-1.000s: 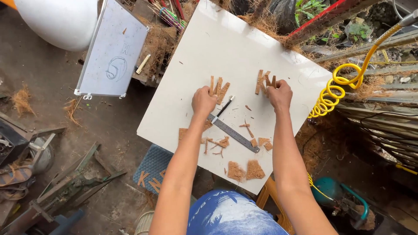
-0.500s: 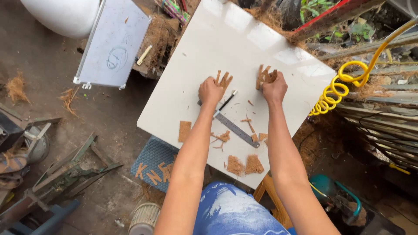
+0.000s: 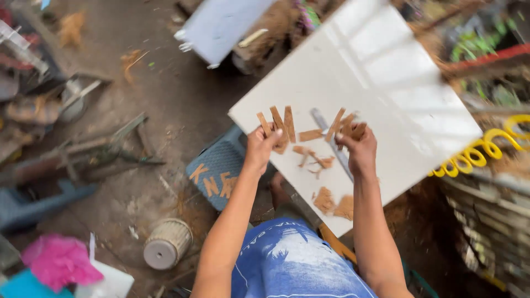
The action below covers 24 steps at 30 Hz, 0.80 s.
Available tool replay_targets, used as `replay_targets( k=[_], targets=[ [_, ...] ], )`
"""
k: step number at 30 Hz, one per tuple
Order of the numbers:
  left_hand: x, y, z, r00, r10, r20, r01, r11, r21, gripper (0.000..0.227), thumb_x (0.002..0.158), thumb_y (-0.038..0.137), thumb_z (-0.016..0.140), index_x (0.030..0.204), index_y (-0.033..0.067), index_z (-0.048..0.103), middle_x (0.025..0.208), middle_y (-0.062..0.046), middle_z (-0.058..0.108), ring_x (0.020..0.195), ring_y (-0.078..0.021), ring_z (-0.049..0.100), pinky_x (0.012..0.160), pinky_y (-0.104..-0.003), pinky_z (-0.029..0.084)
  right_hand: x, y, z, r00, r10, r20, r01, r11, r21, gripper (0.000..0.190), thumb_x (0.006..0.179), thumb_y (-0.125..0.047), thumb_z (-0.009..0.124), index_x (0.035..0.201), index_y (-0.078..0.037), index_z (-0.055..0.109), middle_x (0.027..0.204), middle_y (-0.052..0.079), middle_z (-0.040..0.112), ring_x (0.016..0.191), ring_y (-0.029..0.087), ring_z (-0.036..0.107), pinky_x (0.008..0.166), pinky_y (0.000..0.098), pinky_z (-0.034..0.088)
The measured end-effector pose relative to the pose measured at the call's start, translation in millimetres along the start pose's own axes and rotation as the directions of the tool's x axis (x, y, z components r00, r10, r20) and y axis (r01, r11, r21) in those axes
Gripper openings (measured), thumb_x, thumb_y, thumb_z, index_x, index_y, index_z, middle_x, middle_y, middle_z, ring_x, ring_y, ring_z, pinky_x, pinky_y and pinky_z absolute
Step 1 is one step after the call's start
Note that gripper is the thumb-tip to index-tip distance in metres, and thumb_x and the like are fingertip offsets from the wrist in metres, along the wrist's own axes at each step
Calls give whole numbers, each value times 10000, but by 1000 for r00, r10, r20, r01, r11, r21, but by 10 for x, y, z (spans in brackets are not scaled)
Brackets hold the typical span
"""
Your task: The person picks up two cork strips, briefly rubs them against a metal surface, then uses red-handled scissors to trim and shape the strips into a U-shaped piece. The person continues trimming the edges and corners of the cork piece.
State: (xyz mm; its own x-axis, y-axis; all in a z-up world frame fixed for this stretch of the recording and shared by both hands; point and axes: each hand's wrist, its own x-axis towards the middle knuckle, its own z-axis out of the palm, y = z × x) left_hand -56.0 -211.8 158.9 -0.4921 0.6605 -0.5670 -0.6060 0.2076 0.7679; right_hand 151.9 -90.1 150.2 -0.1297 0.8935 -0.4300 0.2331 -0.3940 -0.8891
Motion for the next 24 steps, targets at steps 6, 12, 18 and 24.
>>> replay_targets(
  k=[6, 12, 18, 24],
  targets=[
    [-728, -498, -1661, 968, 114, -224, -155, 973, -174, 280, 855, 56, 755, 1080, -13, 603, 790, -100, 663, 670, -149, 660, 560, -264, 565, -1284, 135, 1177, 926, 58, 373, -41, 998, -53, 361, 649, 30, 835, 941, -20, 629, 741, 83, 584, 650, 170, 586, 542, 252, 437],
    [-1510, -1207, -3457, 897, 96, -432, -206, 955, -214, 304, 855, 121, 771, 1099, 1, 634, 847, -101, 674, 695, -145, 678, 569, -280, 607, -2372, 518, 2286, 797, -15, 604, 54, 998, -46, 303, 737, 58, 798, 971, 10, 612, 720, 119, 588, 634, 183, 593, 583, 287, 471],
    [-2868, -1003, -5024, 737, 51, -674, -315, 908, -276, 339, 854, 113, 748, 1138, -25, 624, 856, -121, 627, 709, -174, 676, 626, -323, 633, -3490, 830, 3580, 614, 55, 787, 114, 981, -157, 269, 747, 64, 799, 935, 29, 610, 666, 141, 581, 576, 203, 589, 518, 336, 488],
    [-3824, -704, -6127, 492, -8, -870, -450, 853, -263, 358, 841, 87, 728, 1166, -11, 613, 922, -146, 621, 794, -186, 662, 689, -356, 633, -4322, 1141, 4850, 332, 44, 942, 210, 970, -119, 178, 803, 71, 742, 892, 19, 598, 581, 126, 552, 523, 195, 566, 532, 309, 461]
  ],
)
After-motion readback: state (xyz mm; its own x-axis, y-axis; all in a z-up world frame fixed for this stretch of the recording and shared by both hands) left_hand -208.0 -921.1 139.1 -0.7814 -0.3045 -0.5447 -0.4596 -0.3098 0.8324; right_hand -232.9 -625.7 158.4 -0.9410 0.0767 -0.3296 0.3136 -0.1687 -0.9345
